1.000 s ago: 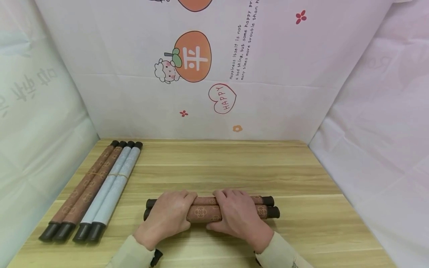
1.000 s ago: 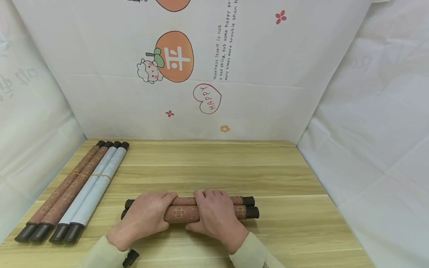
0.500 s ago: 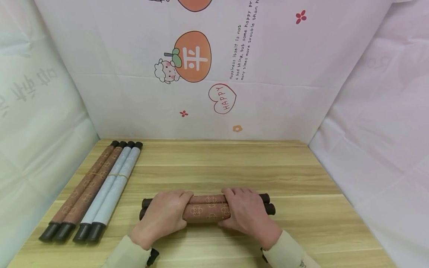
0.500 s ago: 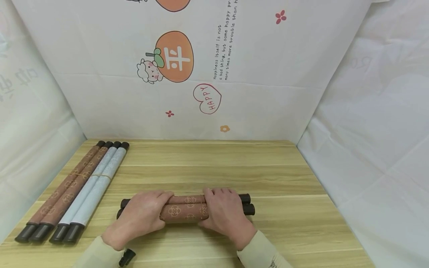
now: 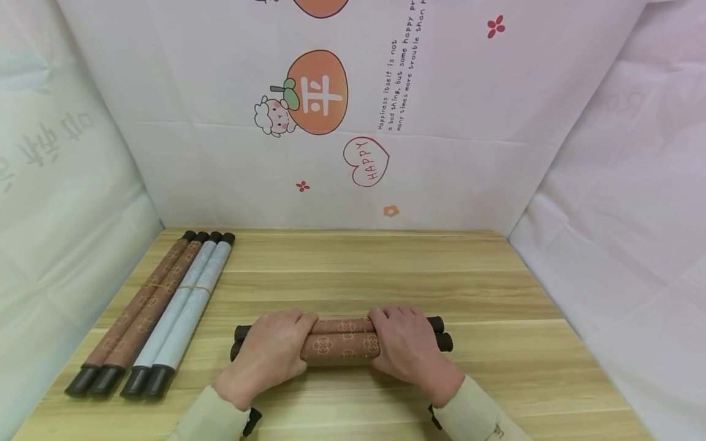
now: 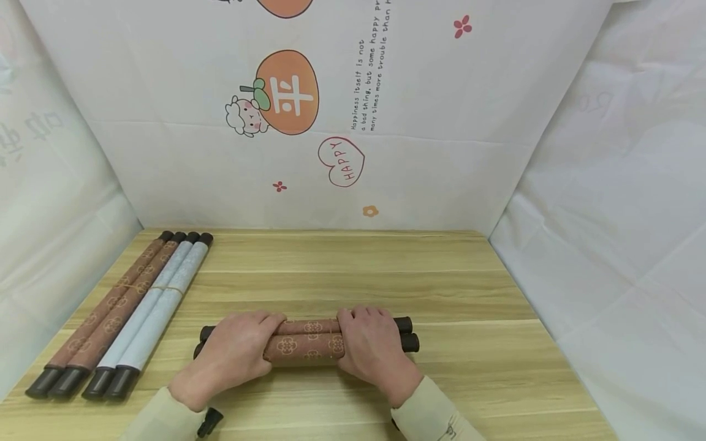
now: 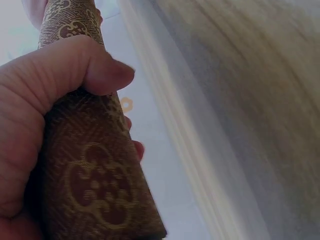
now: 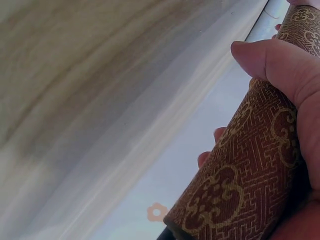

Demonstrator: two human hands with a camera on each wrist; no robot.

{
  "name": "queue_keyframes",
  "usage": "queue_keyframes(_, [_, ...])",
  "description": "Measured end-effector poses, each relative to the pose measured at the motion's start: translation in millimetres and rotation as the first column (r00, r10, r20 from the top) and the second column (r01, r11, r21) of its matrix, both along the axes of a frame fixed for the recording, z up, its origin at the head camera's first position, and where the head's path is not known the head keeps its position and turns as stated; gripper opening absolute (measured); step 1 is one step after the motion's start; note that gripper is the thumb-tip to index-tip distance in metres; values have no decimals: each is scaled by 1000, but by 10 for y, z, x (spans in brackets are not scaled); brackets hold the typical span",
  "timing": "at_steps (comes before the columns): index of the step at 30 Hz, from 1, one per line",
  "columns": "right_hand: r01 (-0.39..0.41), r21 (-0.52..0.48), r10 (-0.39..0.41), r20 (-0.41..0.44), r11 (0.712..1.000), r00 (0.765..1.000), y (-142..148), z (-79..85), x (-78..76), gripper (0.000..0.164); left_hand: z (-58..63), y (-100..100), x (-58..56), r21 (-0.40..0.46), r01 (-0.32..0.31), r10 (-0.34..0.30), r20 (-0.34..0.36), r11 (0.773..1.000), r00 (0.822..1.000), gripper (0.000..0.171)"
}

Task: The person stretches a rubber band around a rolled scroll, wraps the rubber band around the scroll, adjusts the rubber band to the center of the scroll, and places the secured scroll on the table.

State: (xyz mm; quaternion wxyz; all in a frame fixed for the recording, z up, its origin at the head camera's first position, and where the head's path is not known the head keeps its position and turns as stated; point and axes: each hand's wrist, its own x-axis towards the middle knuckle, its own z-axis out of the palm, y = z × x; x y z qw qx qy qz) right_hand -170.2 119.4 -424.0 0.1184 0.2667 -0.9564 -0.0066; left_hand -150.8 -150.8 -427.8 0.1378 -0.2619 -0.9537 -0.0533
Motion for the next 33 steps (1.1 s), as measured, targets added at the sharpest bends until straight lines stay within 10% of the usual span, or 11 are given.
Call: queue_keyframes(33, [23,32,-23,-7,999,1000,-106,28,8,53,-75,40,-26,39,22,-15,-171,999,985,51])
